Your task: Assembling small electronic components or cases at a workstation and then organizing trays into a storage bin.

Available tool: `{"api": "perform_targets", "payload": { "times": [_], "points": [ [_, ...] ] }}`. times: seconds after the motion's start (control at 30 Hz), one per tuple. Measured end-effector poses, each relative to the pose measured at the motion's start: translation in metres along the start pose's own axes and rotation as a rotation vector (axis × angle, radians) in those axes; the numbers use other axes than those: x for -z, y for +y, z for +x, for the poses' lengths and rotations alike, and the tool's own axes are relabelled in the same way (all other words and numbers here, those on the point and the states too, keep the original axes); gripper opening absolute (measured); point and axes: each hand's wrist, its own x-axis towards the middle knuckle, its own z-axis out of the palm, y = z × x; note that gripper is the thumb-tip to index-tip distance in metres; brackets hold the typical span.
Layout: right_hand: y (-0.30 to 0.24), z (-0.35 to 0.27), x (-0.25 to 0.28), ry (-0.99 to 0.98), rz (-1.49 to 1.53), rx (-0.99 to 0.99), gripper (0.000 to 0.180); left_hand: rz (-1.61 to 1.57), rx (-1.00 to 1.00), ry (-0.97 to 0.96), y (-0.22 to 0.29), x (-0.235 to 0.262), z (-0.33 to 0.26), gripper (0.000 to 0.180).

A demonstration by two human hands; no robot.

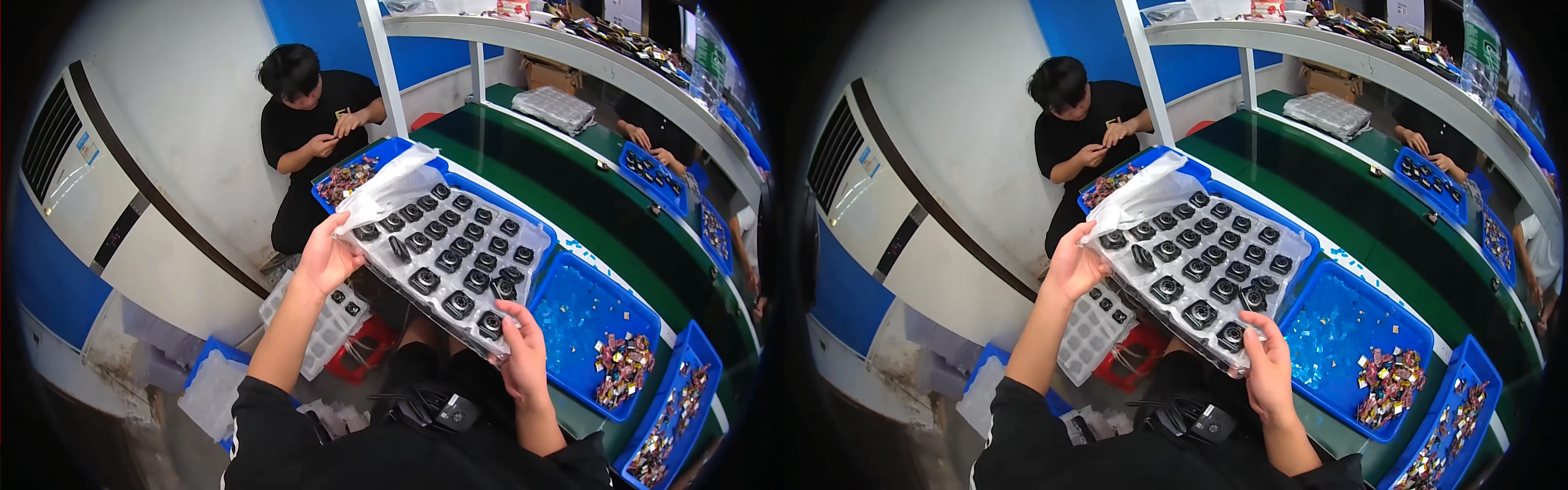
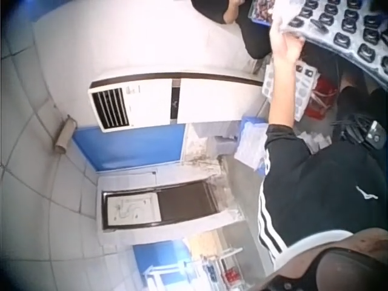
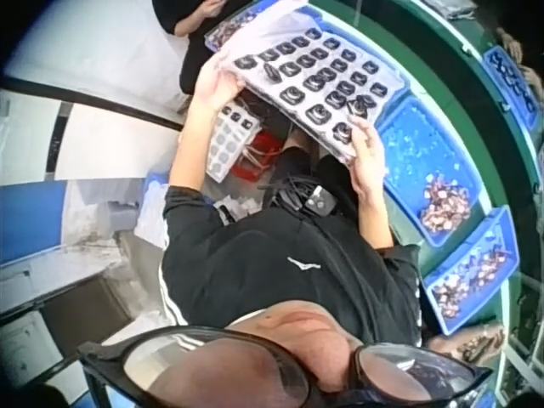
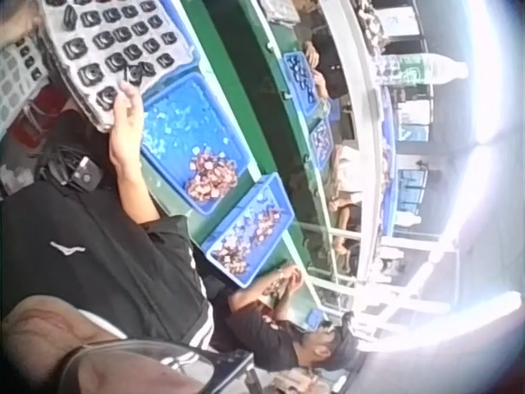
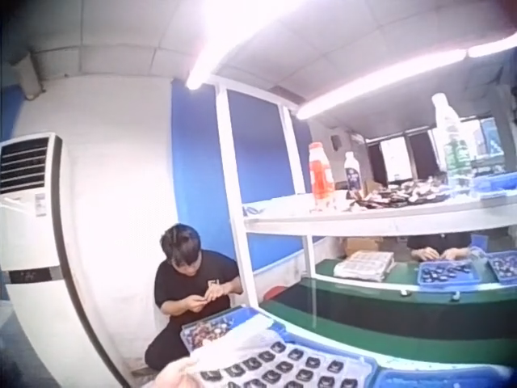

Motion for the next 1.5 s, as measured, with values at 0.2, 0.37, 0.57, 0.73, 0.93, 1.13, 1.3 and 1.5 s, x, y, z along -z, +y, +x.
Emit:
{"api": "perform_targets", "payload": {
  "times": [0.2,0.37,0.57,0.73,0.93,1.13,1.3,1.5],
  "points": [
    [-0.009,0.000,0.010,-0.249,-0.287,0.006,0.044,-0.100,-0.115,0.250,-0.019,0.014,0.000,0.024],
    [-0.015,-0.005,0.023,-0.344,-0.728,0.100,0.060,-0.268,-0.079,0.274,-0.032,0.014,0.002,0.021],
    [0.004,-0.001,0.027,-0.197,-0.702,0.066,0.040,-0.223,-0.122,0.374,-0.043,0.020,0.010,0.022],
    [0.022,-0.002,0.041,-0.158,-0.626,0.036,0.019,-0.245,-0.139,0.323,-0.052,0.026,0.014,0.022],
    [0.011,-0.004,0.040,-0.131,-0.744,-0.009,0.009,-0.243,-0.156,0.347,-0.054,0.017,0.013,0.021],
    [-0.005,-0.005,0.027,-0.210,-0.843,-0.081,0.006,-0.164,-0.218,0.418,-0.053,0.034,0.016,0.022],
    [0.005,-0.003,0.045,-0.253,-0.723,-0.091,0.005,-0.146,-0.209,0.419,-0.058,0.030,0.015,0.024],
    [0.003,-0.010,0.032,-0.190,-1.149,0.050,0.006,-0.083,-0.227,0.436,-0.060,0.025,0.011,0.022]
  ]
}}
